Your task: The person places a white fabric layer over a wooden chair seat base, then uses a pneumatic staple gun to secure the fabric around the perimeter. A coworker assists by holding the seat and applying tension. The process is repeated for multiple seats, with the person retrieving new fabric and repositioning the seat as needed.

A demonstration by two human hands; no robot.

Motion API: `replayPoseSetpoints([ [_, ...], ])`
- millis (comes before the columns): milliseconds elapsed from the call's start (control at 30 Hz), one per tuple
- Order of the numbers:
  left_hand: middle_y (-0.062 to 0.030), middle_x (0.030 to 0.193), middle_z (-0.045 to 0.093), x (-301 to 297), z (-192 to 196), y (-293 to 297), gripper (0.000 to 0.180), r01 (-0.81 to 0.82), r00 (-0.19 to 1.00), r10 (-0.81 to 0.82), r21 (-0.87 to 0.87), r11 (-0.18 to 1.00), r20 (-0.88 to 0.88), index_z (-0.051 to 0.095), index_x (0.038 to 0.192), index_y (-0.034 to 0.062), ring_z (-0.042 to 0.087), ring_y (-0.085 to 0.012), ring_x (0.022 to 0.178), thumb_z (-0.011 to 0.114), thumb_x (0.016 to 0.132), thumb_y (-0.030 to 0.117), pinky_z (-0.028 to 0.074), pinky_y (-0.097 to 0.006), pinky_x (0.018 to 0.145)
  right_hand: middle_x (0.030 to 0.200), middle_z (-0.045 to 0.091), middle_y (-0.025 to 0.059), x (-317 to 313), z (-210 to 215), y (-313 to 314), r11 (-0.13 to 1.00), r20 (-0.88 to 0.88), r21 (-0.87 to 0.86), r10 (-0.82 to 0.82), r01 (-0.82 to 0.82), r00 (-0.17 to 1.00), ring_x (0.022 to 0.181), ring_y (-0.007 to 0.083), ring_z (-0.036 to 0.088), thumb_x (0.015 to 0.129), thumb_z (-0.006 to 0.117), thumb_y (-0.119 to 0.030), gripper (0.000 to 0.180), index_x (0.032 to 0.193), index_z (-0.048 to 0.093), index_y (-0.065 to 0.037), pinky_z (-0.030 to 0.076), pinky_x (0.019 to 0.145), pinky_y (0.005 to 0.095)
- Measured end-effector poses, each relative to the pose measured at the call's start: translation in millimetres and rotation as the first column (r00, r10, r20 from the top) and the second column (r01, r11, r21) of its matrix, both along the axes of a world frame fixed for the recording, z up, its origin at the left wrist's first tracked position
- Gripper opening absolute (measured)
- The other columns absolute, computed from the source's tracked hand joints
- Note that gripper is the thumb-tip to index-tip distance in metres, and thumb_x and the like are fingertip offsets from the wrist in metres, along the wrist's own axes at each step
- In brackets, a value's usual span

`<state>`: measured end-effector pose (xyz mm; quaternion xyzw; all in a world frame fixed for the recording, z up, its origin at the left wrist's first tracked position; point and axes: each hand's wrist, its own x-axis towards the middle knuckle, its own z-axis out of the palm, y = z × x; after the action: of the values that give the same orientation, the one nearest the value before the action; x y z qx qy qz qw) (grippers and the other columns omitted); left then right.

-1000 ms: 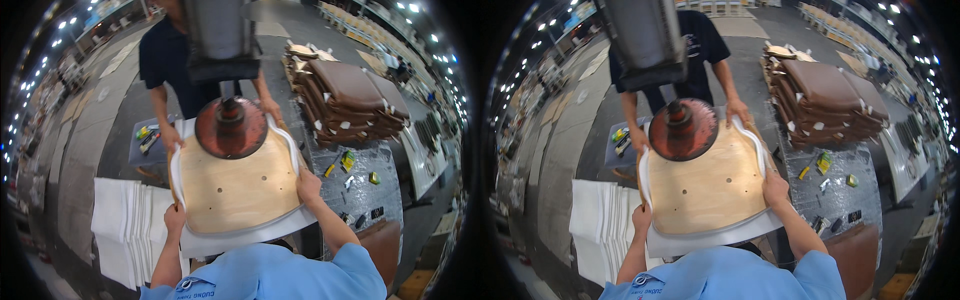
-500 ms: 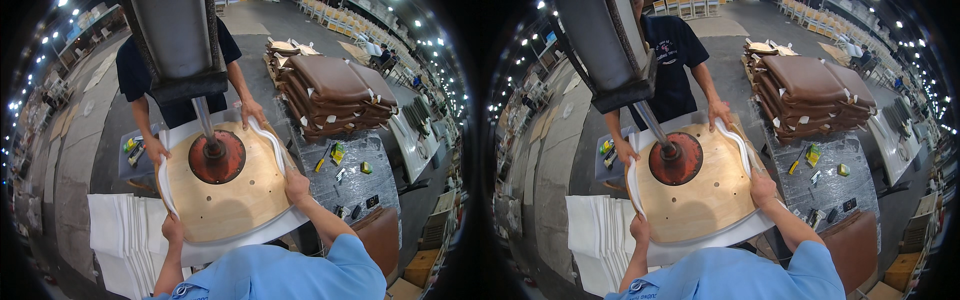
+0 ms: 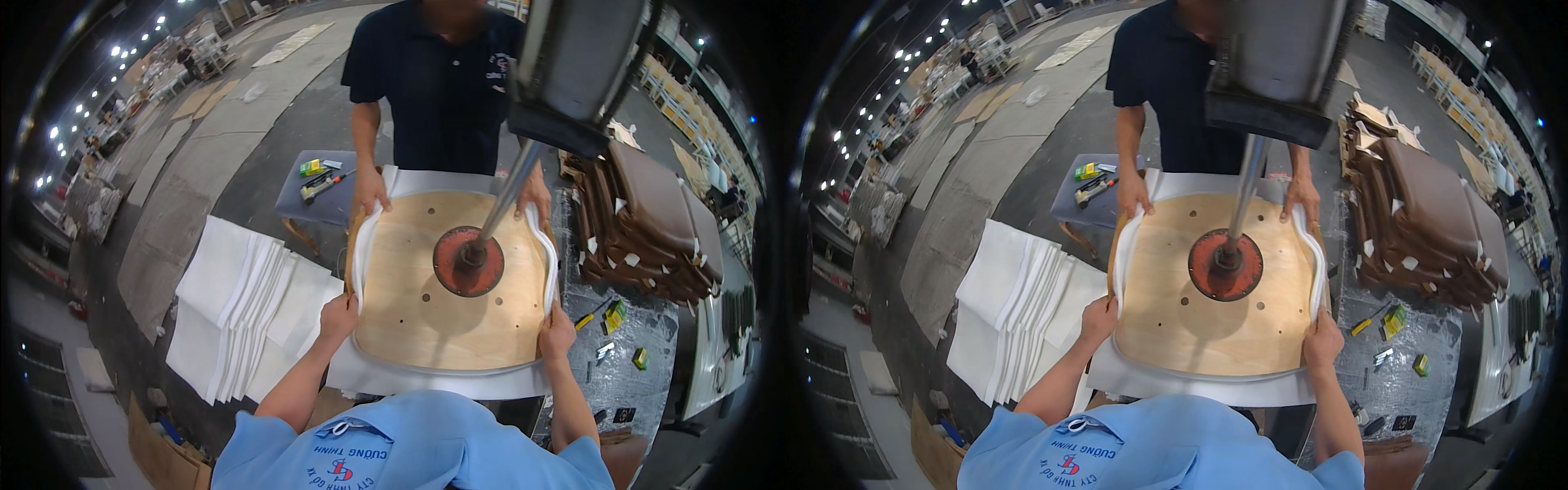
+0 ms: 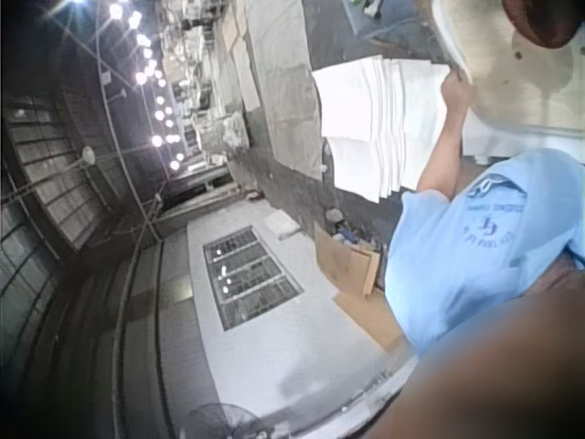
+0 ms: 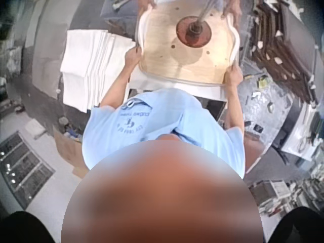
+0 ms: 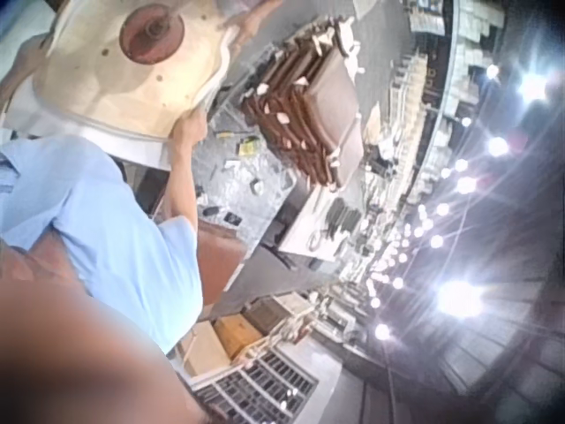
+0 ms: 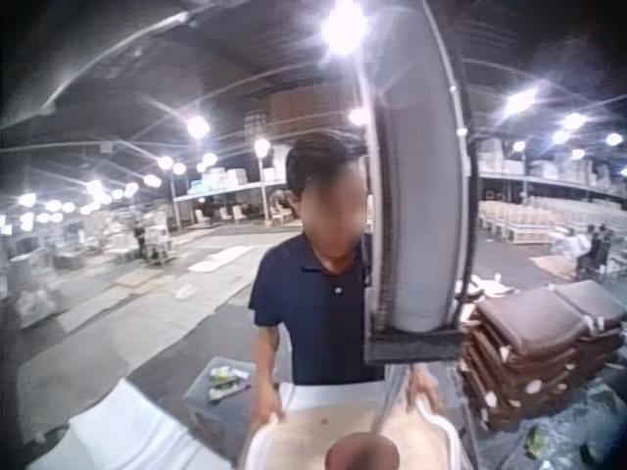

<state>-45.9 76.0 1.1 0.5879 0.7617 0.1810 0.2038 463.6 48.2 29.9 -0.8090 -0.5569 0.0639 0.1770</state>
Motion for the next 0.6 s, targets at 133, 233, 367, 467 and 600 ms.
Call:
replayPoseSetpoints([
  [133, -0.0276, 0.095, 0.077, 2, 5, 0, 0.041, -0.011, 1.0, 0.01, 0.041, 0.999, 0.023, 0.078, 0.099, 0.0031, 0.074, -0.051, 0.09, 0.055, 0.111, 0.036, 0.057, -0.061, 0.084, 0.119, 0.079, 0.0231, 7, -8, 2, 0.985, -0.046, 0.163, 0.054, -0.046, 0.997, 0.106, 0.0416, 0.077, 0.1, 0.062, -0.01, 0.038, 0.134, 0.077, -0.004, 0.06, 0.092, 0.0489],
  [233, -0.028, 0.095, 0.076, 3, 6, -2, 0.043, -0.043, 0.996, 0.037, 0.066, 0.997, 0.079, 0.078, 0.099, 0.0025, 0.073, -0.0511, 0.092, 0.054, 0.111, 0.036, 0.057, -0.06, 0.085, 0.116, 0.08, 0.0212, 23, -19, 4, 0.985, -0.198, 0.171, 0.058, -0.023, 0.979, 0.105, 0.0363, 0.079, 0.101, 0.06, -0.006, 0.034, 0.13, 0.079, -0.001, 0.06, 0.092, 0.0444],
  [367, -0.0284, 0.095, 0.076, 2, 6, -4, 0.046, -0.076, 0.987, 0.068, 0.051, 0.996, 0.148, 0.077, 0.099, 0.0019, 0.073, -0.0508, 0.093, 0.052, 0.113, 0.038, 0.056, -0.059, 0.085, 0.102, 0.081, 0.0093, 49, -32, 12, 0.983, -0.585, 0.183, 0.112, -0.003, 0.804, 0.094, 0.0227, 0.075, 0.101, 0.062, -0.002, 0.028, 0.124, 0.078, 0.003, 0.058, 0.087, 0.0369],
  [467, -0.0285, 0.094, 0.075, 2, 4, -2, 0.049, -0.055, 0.992, 0.053, 0.014, 0.998, 0.118, 0.076, 0.1, 0.0018, 0.073, -0.0507, 0.093, 0.051, 0.114, 0.041, 0.056, -0.058, 0.084, 0.093, 0.074, 0.0003, 62, -38, 18, 0.99, -0.685, 0.132, 0.122, -0.043, 0.718, 0.083, 0.0138, 0.066, 0.101, 0.065, -0.002, 0.022, 0.118, 0.078, 0.002, 0.053, 0.078, 0.0316],
  [600, -0.029, 0.095, 0.075, 0, -3, -1, 0.051, -0.065, 0.985, 0.076, -0.079, 0.995, 0.153, 0.075, 0.099, 0.0016, 0.073, -0.0506, 0.093, 0.05, 0.114, 0.044, 0.054, -0.058, 0.082, 0.086, 0.069, -0.0042, 63, -35, 20, 0.996, -0.84, -0.033, -0.07, 0.078, 0.538, 0.072, 0.0066, 0.057, 0.1, 0.067, -0.001, 0.017, 0.113, 0.079, -0.001, 0.044, 0.065, 0.0262],
])
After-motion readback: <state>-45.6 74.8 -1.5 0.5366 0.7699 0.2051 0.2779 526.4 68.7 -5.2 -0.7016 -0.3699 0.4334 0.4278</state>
